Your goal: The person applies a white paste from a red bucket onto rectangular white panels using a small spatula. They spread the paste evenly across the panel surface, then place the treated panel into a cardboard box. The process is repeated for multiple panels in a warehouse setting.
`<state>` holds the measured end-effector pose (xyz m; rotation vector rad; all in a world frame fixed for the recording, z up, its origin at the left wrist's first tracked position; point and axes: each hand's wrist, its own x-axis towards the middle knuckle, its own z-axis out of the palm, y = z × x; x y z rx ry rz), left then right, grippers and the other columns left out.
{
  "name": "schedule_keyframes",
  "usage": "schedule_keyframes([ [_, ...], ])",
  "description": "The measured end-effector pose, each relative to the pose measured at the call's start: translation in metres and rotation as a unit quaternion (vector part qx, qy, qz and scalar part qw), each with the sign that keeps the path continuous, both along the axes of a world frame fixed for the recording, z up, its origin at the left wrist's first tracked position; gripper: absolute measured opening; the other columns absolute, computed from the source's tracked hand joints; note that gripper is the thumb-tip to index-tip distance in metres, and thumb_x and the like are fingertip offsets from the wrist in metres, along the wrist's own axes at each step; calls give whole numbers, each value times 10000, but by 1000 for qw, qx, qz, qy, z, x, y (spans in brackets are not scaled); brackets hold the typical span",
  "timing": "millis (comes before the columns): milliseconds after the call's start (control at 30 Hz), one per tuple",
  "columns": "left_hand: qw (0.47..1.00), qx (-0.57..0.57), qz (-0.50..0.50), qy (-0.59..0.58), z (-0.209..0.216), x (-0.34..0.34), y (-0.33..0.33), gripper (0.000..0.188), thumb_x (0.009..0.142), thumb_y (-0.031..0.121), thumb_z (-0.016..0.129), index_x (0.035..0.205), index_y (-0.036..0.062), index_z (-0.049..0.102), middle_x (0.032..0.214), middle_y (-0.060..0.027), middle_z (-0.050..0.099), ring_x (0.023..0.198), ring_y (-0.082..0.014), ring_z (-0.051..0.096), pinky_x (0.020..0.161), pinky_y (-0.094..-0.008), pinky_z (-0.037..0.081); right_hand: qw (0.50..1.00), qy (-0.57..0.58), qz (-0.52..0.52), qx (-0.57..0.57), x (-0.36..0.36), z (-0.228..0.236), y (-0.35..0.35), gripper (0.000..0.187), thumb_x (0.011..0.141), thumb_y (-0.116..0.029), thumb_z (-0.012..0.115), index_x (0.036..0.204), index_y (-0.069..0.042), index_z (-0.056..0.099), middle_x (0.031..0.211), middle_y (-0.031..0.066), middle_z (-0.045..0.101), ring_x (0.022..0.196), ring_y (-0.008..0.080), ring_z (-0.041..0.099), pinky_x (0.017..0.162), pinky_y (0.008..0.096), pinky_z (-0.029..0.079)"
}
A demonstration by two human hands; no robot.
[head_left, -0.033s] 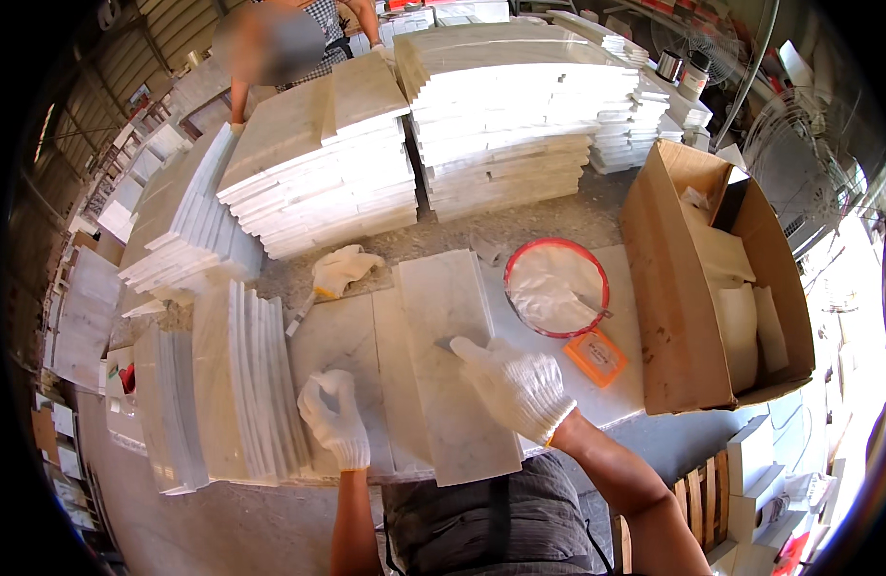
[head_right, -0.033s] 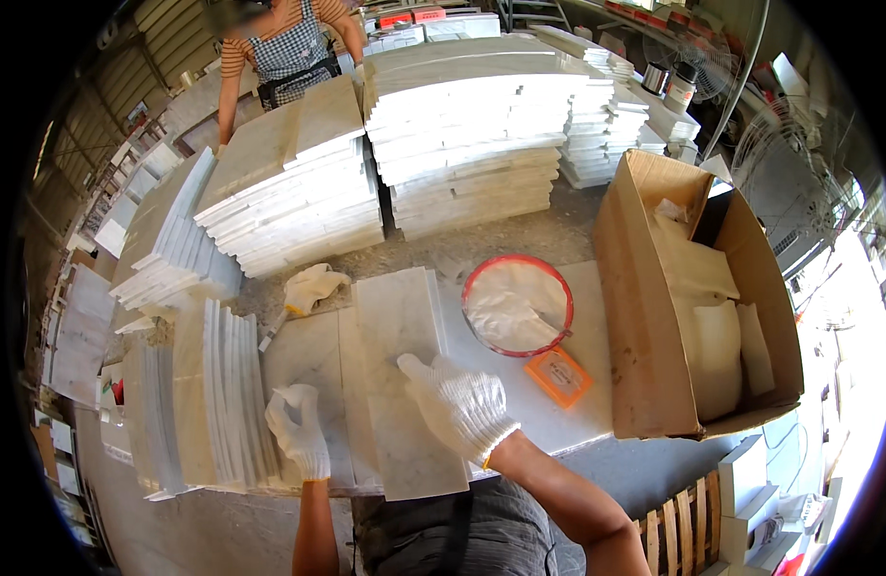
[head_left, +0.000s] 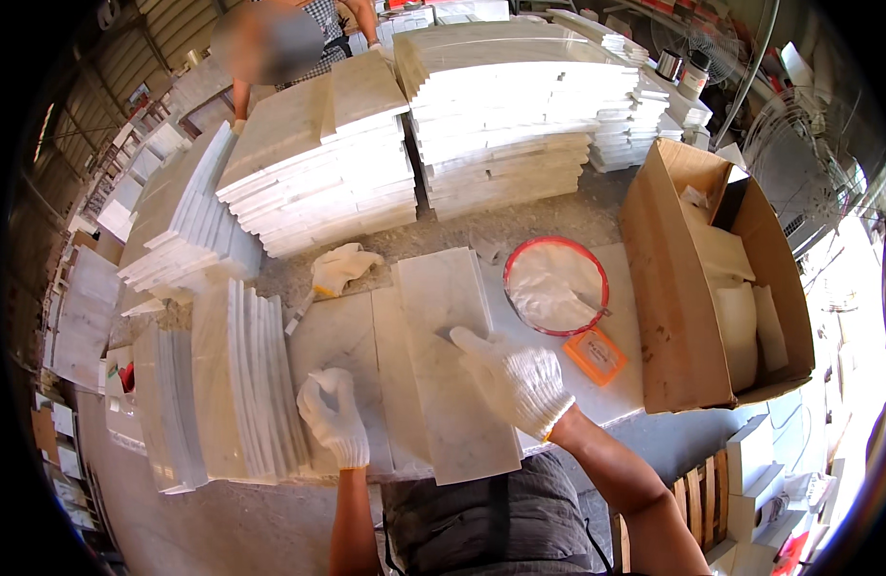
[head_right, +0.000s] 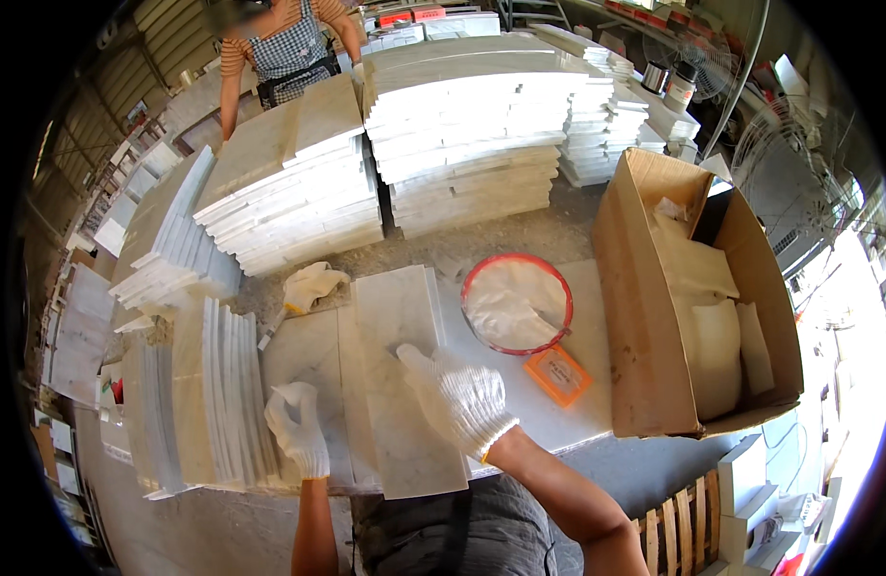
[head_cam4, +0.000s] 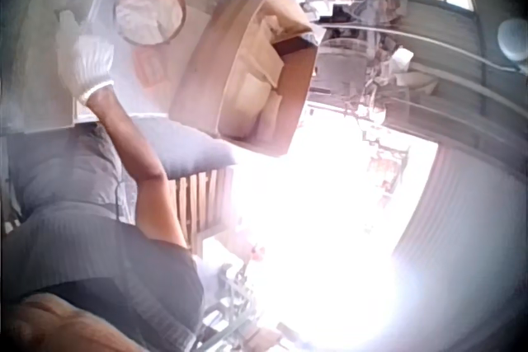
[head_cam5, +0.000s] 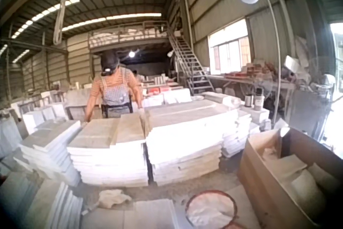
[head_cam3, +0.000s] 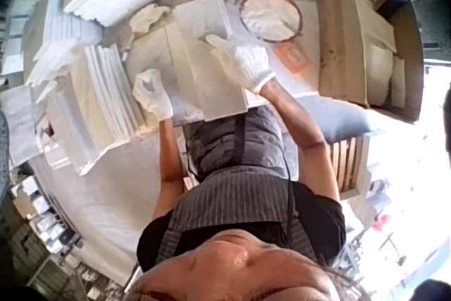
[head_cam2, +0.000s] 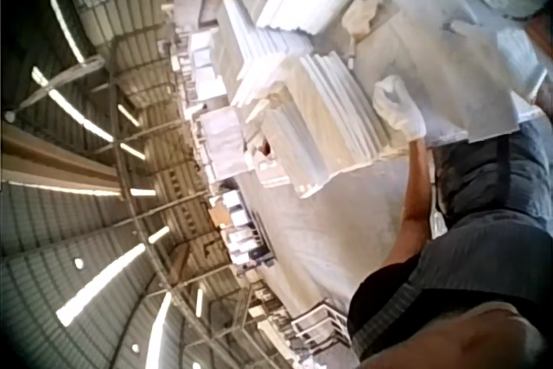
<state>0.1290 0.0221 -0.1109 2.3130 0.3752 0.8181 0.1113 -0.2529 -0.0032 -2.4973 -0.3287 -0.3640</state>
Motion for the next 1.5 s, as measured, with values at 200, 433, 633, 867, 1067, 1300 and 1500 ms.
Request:
schedule_keyframes([
  [200, 999, -39, -16, 6, 6, 2, -8, 420, 841, 145, 787, 1198, 24, 603, 1199, -142, 588, 1131, -330, 552, 960, -432, 459, 999, -39, -15, -5, 25, -9, -1, 443, 882, -134, 630, 1321, -127, 566, 842, 149, 632, 726, 379, 632, 602, 462, 499],
  [433, 990, -96, -71, -73, 6, 2, -5, 342, 853, 94, 760, 1154, 21, 616, 1158, -116, 607, 1121, -266, 564, 979, -389, 451, 999, 26, -14, -20, -14, 4, -5, 399, 892, -147, 631, 1289, -128, 602, 854, 150, 645, 765, 348, 655, 625, 450, 520],
  [633, 961, -232, -150, 9, 59, -11, -31, 237, 920, 25, 664, 1149, 2, 607, 1170, -98, 619, 1100, -208, 566, 1007, -345, 432, 995, 19, -18, 96, -54, 19, 10, 402, 905, -182, 660, 1304, -146, 632, 852, 125, 660, 663, 298, 646, 568, 393, 517],
  [867, 942, -6, -335, 12, 92, 18, -46, 369, 869, -7, 704, 1221, 14, 593, 1184, -112, 657, 1037, -245, 637, 947, -357, 486, 986, -34, 15, 164, -65, -1, 38, 389, 908, -223, 686, 1292, -181, 639, 721, 62, 555, 531, 258, 576, 486, 381, 471],
  [1067, 923, 77, -375, -45, 89, 37, -53, 509, 790, -75, 744, 1259, 58, 599, 1065, -82, 715, 1014, -276, 650, 914, -387, 503, 984, -29, 30, 173, -64, -6, 36, 442, 900, -193, 684, 1332, -162, 599, 726, 64, 554, 550, 258, 583, 498, 384, 475],
  [1300, 895, 206, -383, -103, 110, 46, -66, 475, 770, -71, 751, 1208, 75, 636, 1028, -103, 704, 991, -315, 648, 860, -401, 511, 983, -37, 35, 174, -65, -10, 34, 450, 894, -151, 668, 1338, -164, 591, 726, 58, 551, 549, 245, 583, 494, 374, 482],
  [1500, 893, 285, -332, -103, 112, 49, -67, 413, 783, -27, 747, 1171, 81, 655, 983, -121, 685, 956, -324, 652, 844, -430, 512, 981, -23, 38, 189, -66, -7, 32, 458, 898, -148, 664, 1349, -167, 589, 729, 61, 562, 556, 248, 590, 498, 371, 486],
])
